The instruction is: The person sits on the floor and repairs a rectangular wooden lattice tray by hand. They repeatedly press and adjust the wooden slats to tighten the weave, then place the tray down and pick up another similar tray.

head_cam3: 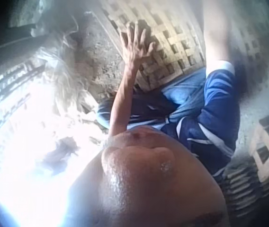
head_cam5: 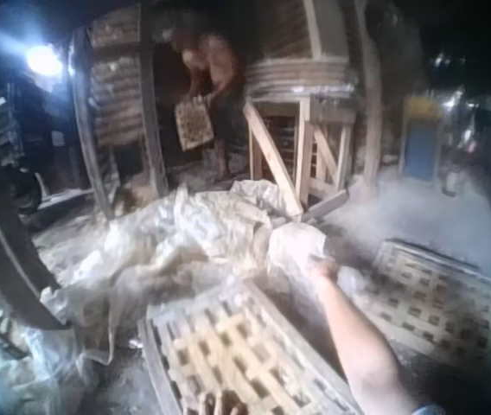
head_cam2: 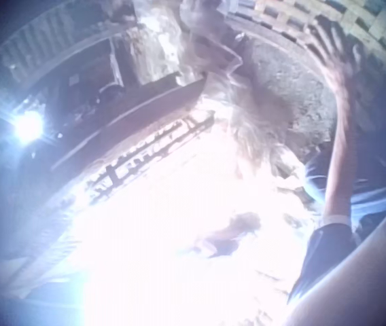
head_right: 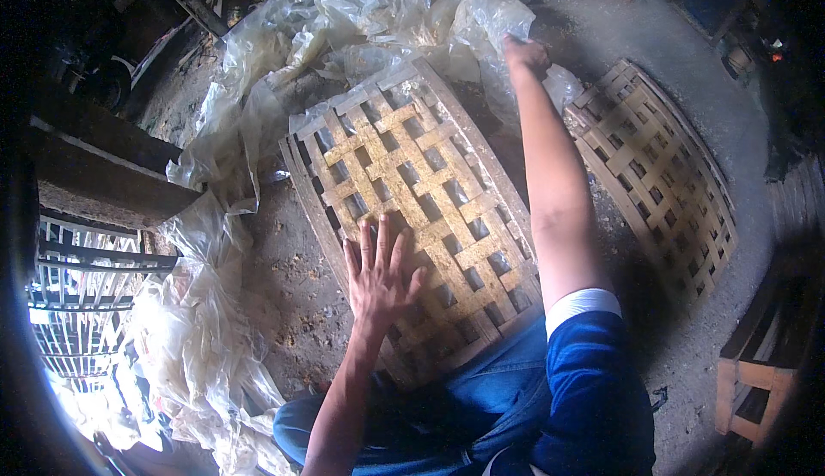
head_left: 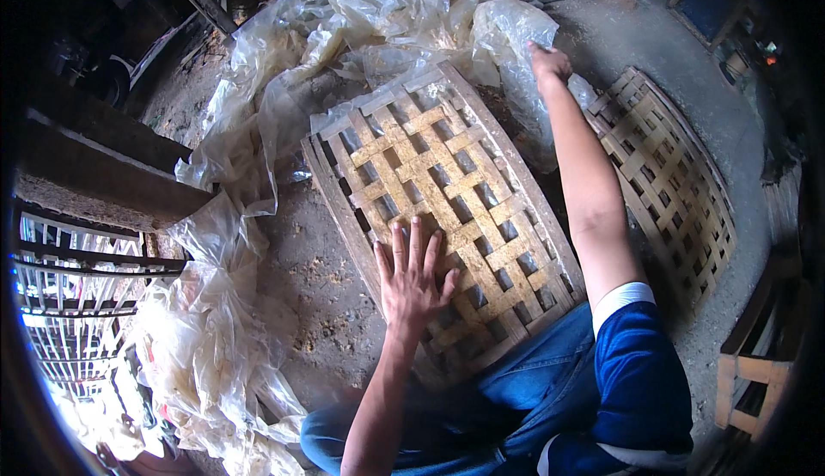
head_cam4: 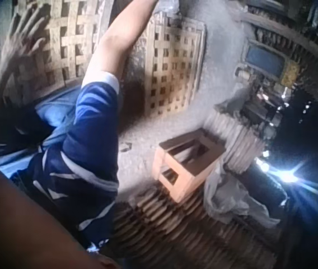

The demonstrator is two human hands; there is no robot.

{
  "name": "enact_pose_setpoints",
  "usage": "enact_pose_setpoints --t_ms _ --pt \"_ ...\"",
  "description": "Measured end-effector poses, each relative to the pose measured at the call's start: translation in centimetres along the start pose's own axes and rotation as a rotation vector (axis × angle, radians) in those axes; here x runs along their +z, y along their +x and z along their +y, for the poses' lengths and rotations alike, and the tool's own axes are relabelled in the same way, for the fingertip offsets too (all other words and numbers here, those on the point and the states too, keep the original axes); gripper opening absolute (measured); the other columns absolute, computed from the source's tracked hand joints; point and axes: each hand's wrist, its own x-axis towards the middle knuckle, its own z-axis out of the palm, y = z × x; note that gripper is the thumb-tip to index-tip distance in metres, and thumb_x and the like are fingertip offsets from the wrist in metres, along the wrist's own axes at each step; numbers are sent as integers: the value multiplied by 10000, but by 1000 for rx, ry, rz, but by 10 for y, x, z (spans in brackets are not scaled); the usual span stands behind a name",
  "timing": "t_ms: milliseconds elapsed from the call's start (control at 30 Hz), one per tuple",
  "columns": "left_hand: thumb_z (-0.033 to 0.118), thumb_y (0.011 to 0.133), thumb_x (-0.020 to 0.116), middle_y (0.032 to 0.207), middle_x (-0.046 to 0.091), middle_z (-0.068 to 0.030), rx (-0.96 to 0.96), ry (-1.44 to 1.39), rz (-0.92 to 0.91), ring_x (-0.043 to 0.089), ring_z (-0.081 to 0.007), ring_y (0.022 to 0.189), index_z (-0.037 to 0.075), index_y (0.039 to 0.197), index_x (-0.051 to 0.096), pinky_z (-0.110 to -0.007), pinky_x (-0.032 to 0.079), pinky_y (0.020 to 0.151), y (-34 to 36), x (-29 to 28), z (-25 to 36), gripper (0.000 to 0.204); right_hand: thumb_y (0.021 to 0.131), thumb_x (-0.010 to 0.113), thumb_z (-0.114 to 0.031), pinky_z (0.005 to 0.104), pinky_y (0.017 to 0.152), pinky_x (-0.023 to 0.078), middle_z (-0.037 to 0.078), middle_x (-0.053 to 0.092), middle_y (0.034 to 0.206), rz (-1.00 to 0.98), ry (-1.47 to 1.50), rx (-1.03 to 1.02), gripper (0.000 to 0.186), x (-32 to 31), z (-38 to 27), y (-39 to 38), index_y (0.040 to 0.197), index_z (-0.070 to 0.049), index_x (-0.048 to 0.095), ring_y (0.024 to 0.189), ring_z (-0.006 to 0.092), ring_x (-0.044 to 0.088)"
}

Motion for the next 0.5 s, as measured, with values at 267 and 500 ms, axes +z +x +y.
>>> enact_pose_setpoints --t_ms 267,500 --pt "542 900 503 1611 258 -157 5 -11 26 194 -411 1492 178 1456 458 -652 153 1168 7 -2 4 667 911 626 -260 334 579 492 55 677 777 -398 491 109 221 -49 46 29 905 -52 700 646 163 611" --pt "554 906 493 1626 221 -157 21 -8 21 142 -390 1511 159 1479 435 -636 115 1182 5 1 1 698 940 618 -265 320 544 503 42 657 848 -400 561 419 173 -66 97 23 974 -99 648 648 166 613"
